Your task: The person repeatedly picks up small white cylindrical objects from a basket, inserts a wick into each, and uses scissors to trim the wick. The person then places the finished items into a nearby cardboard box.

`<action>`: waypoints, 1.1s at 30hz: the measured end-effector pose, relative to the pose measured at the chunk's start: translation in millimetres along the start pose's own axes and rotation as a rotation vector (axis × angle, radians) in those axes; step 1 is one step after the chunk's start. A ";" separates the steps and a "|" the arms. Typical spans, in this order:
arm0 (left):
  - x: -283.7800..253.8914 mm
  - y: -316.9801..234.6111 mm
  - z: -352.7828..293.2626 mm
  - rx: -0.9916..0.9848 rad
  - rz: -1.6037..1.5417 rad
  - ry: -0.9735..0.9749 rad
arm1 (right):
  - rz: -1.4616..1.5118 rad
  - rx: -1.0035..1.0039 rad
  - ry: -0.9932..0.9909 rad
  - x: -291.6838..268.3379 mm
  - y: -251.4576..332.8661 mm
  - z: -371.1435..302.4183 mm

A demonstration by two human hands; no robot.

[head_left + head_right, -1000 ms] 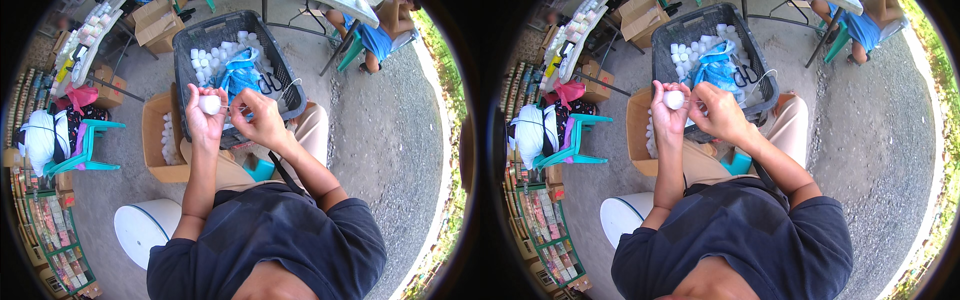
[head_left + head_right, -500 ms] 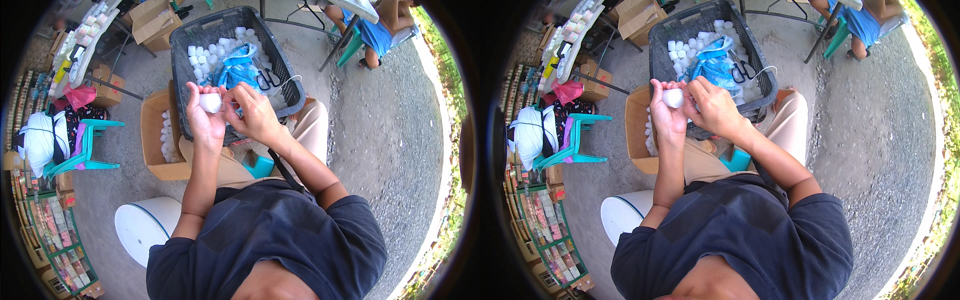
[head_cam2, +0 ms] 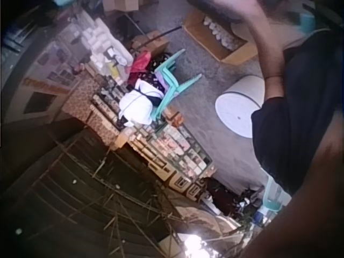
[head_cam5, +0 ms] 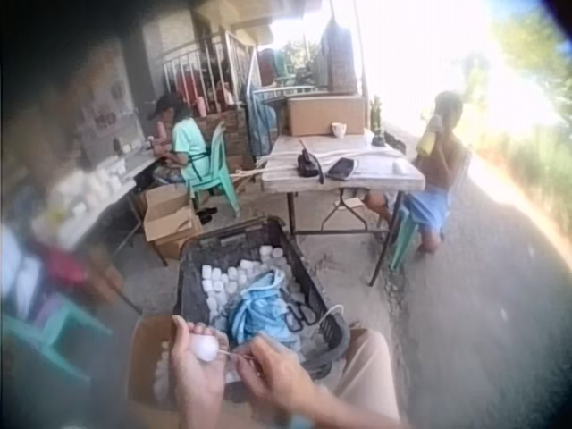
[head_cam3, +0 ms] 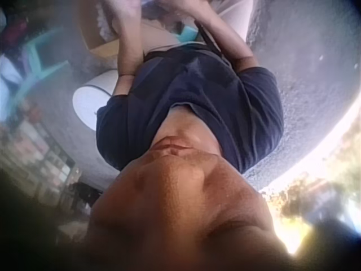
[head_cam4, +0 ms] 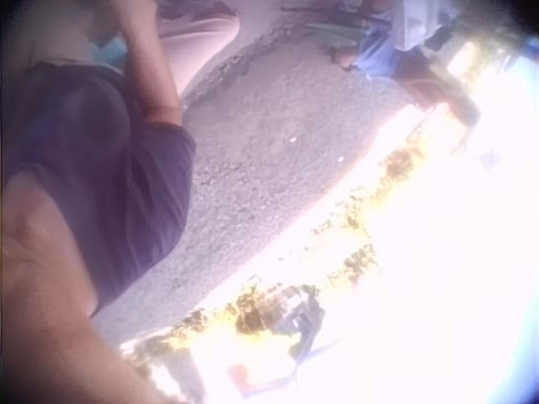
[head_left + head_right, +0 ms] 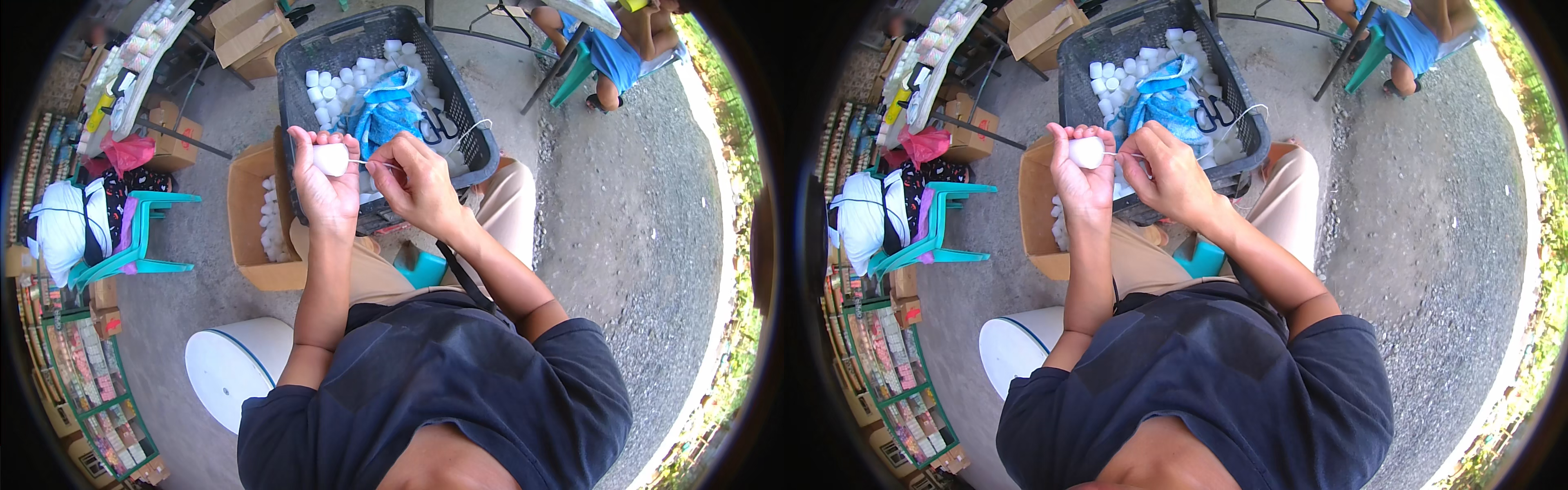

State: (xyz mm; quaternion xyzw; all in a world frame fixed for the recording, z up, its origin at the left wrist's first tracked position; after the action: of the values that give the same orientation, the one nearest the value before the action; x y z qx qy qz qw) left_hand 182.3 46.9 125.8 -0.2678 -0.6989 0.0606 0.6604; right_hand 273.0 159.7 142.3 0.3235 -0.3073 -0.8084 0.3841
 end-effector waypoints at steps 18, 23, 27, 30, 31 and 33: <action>-2.8 15.6 -15.5 0.059 0.159 0.298 | 0.268 0.290 -0.092 2.6 -14.7 4.0; -4.0 12.7 -15.6 -0.129 0.250 0.397 | 0.499 0.358 -0.030 2.5 -24.3 8.4; -1.1 -10.1 -11.2 -0.146 0.561 0.459 | -0.001 0.028 0.253 -31.4 -17.3 42.0; 1.0 -13.1 -12.0 -0.123 0.717 0.503 | -0.213 -0.292 0.276 -27.9 -7.4 60.0; 1.4 -11.0 -13.5 -0.118 0.703 0.498 | -0.233 -0.340 0.282 -26.5 -4.4 63.1; 2.9 -14.7 -15.2 -0.081 0.720 0.497 | -0.252 -0.330 0.242 -28.8 -2.5 69.9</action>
State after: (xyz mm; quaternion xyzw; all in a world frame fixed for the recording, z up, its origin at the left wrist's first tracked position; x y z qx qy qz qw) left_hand 192.5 31.6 136.6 -0.5264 -0.3825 0.1932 0.7344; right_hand 233.2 201.9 190.7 0.3868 -0.0800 -0.8445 0.3616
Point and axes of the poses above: each hand's wrist, its own z-axis towards the middle knuckle, its own x-axis out of the palm, y = z × x, the point moved 3 cm from there along z, towards the middle knuckle, and after that the axes turned 2 degrees about -z, right-handed, at the moved point
